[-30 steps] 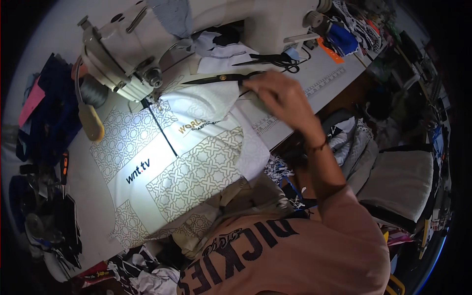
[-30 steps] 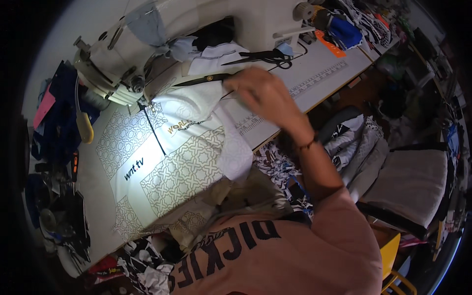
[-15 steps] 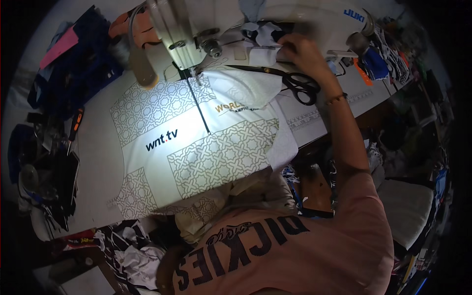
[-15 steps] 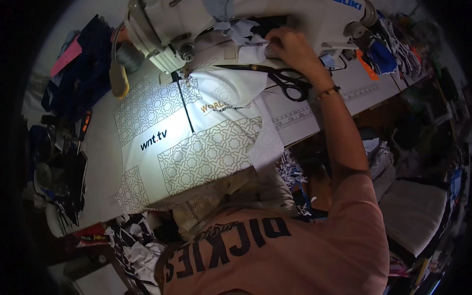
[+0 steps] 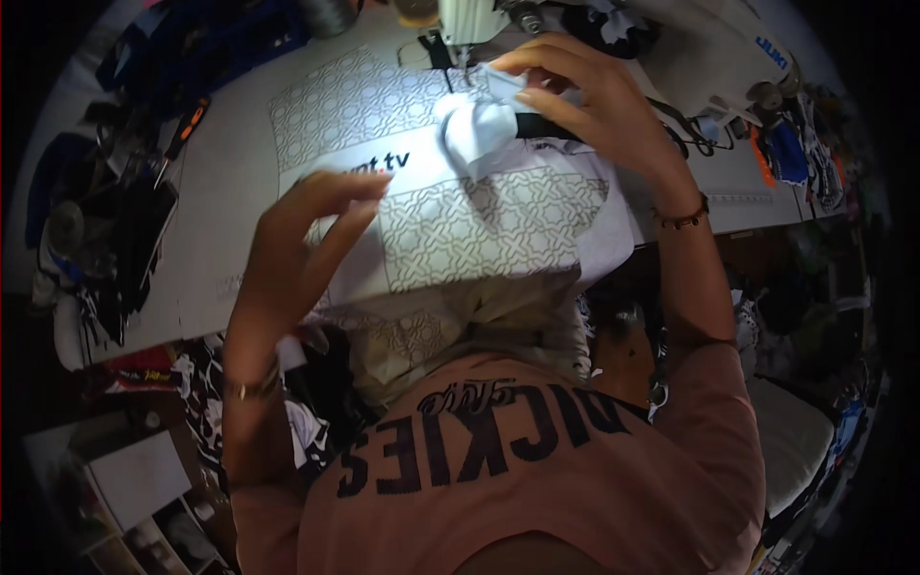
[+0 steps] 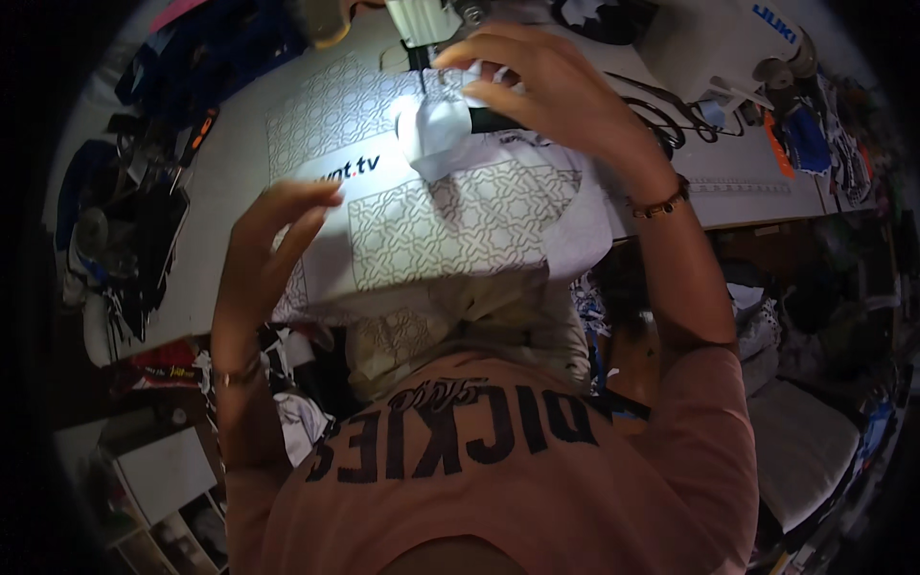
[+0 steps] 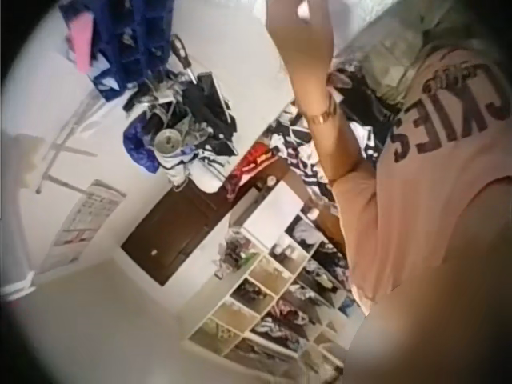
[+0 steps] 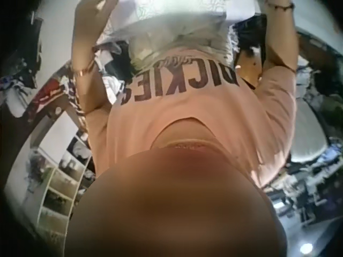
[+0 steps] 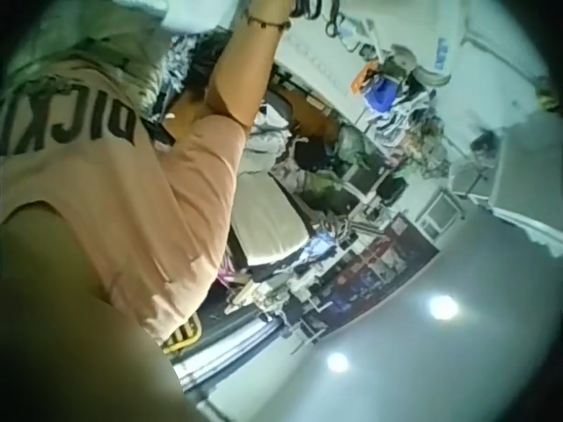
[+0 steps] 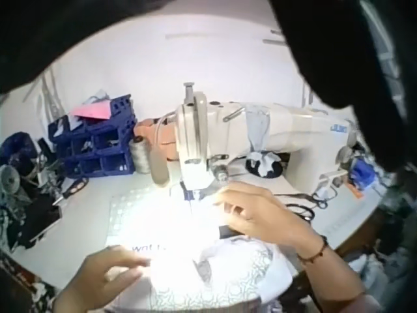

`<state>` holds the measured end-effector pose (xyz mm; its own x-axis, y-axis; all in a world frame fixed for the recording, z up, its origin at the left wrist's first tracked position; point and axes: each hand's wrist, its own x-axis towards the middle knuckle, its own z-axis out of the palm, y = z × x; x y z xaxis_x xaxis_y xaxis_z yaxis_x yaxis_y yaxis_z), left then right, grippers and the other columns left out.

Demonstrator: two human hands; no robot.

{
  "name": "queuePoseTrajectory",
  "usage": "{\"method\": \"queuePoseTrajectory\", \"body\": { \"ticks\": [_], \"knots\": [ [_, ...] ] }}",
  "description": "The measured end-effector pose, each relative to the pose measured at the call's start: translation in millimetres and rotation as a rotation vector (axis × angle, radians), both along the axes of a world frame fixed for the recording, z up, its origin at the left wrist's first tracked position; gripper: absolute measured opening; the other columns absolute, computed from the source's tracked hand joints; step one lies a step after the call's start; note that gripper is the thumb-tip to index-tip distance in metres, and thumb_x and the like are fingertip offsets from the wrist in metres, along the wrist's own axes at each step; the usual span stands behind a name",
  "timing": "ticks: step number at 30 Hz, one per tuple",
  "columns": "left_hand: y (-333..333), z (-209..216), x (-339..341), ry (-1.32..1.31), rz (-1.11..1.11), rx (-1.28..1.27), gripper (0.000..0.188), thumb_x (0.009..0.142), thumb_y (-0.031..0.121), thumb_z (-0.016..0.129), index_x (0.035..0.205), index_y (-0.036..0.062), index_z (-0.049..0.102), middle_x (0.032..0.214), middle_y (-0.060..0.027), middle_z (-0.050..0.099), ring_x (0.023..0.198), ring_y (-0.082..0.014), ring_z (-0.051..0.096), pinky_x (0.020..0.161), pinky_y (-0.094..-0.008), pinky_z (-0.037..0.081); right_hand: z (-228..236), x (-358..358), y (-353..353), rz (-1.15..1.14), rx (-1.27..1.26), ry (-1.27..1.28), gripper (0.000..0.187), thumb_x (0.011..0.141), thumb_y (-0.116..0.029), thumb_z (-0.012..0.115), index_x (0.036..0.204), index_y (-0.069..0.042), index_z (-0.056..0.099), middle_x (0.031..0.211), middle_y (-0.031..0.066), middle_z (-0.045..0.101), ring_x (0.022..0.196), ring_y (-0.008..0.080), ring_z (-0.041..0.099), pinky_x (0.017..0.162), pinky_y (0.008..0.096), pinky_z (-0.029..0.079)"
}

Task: Sewing a zipper onto a white fabric piece using a sewing machine.

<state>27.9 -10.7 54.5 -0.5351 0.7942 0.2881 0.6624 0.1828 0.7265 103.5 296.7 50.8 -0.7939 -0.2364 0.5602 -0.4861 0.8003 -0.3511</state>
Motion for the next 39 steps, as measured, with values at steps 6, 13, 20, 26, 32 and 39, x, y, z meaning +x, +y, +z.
{"method": "queuePoseTrajectory", "body": {
  "ticks": [6, 13, 20, 26, 32, 39],
  "knots": [
    [24.5, -26.7, -17.9, 0.052, 0.03, -0.001, 0.023, 0.09, 0.017, 0.061, 0.111, 0.0081, 0.064, 0.102, -0.0053, 0.064, 0.093, -0.0164, 0.062, 0.078, -0.0291, 0.052, -18.7, 41.0, 33.1, -0.312, 0.212, -0.027, 0.029, 0.087, -0.011, 0.061, 0.116, -0.007, 0.062, 0.109, 0.0105, 0.06, 0.091, 0.026, 0.059, 0.083, 0.0344, 0.048],
    [59.6, -48.2, -24.1, 0.304, 0.098, -0.039, 0.029, 0.084, 0.029, 0.068, 0.103, 0.0073, 0.065, 0.089, -0.0062, 0.061, 0.074, -0.0193, 0.056, 0.072, -0.034, 0.046, -48.3, 50.9, 67.1, -0.473, 0.226, -0.037, 0.031, 0.087, -0.004, 0.059, 0.117, -0.009, 0.062, 0.111, 0.0109, 0.057, 0.104, 0.0274, 0.055, 0.087, 0.0344, 0.046],
    [49.3, -49.5, -22.0, 0.014, 0.049, 0.032, 0.012, 0.087, 0.014, 0.065, 0.089, 0.0028, 0.061, 0.082, -0.002, 0.058, 0.075, -0.011, 0.054, 0.07, -0.0246, 0.044, -39.2, 45.6, 37.7, -0.28, 0.084, 0.018, 0.022, 0.086, -0.006, 0.061, 0.107, -0.005, 0.065, 0.105, 0.0095, 0.059, 0.098, 0.027, 0.056, 0.086, 0.0353, 0.046],
    [25.6, -44.5, -27.0, -0.328, 0.042, 0.274, 0.01, 0.092, 0.015, 0.059, 0.093, 0.005, 0.056, 0.083, 0.0005, 0.057, 0.078, -0.0078, 0.053, 0.071, -0.0239, 0.044, -32.0, 34.9, 56.2, -0.3, 0.133, -0.116, 0.017, 0.087, -0.008, 0.06, 0.102, -0.003, 0.065, 0.097, 0.0109, 0.061, 0.093, 0.0287, 0.056, 0.08, 0.035, 0.047],
    [2.9, -27.3, -41.5, -0.266, 0.094, 0.214, 0.018, 0.091, 0.018, 0.063, 0.105, 0.0065, 0.061, 0.08, 0.0043, 0.05, 0.071, -0.0036, 0.045, 0.067, -0.0192, 0.039, -7.9, 53.7, 98.7, -0.891, 0.389, 0.163, 0.028, 0.09, -0.008, 0.059, 0.117, -0.006, 0.062, 0.105, 0.0121, 0.064, 0.094, 0.0266, 0.063, 0.082, 0.0302, 0.048],
    [56.7, -13.8, -71.5, 0.04, -0.288, 0.146, 0.03, 0.084, 0.015, 0.069, 0.113, 0.012, 0.062, 0.085, 0.0002, 0.059, 0.073, -0.0057, 0.054, 0.068, -0.0202, 0.046, 0.0, 5.8, 19.1, -0.076, -0.07, -0.264, 0.025, 0.094, -0.013, 0.055, 0.115, -0.001, 0.063, 0.11, 0.0075, 0.064, 0.105, 0.0155, 0.058, 0.089, 0.0267, 0.045]
  ]
}}
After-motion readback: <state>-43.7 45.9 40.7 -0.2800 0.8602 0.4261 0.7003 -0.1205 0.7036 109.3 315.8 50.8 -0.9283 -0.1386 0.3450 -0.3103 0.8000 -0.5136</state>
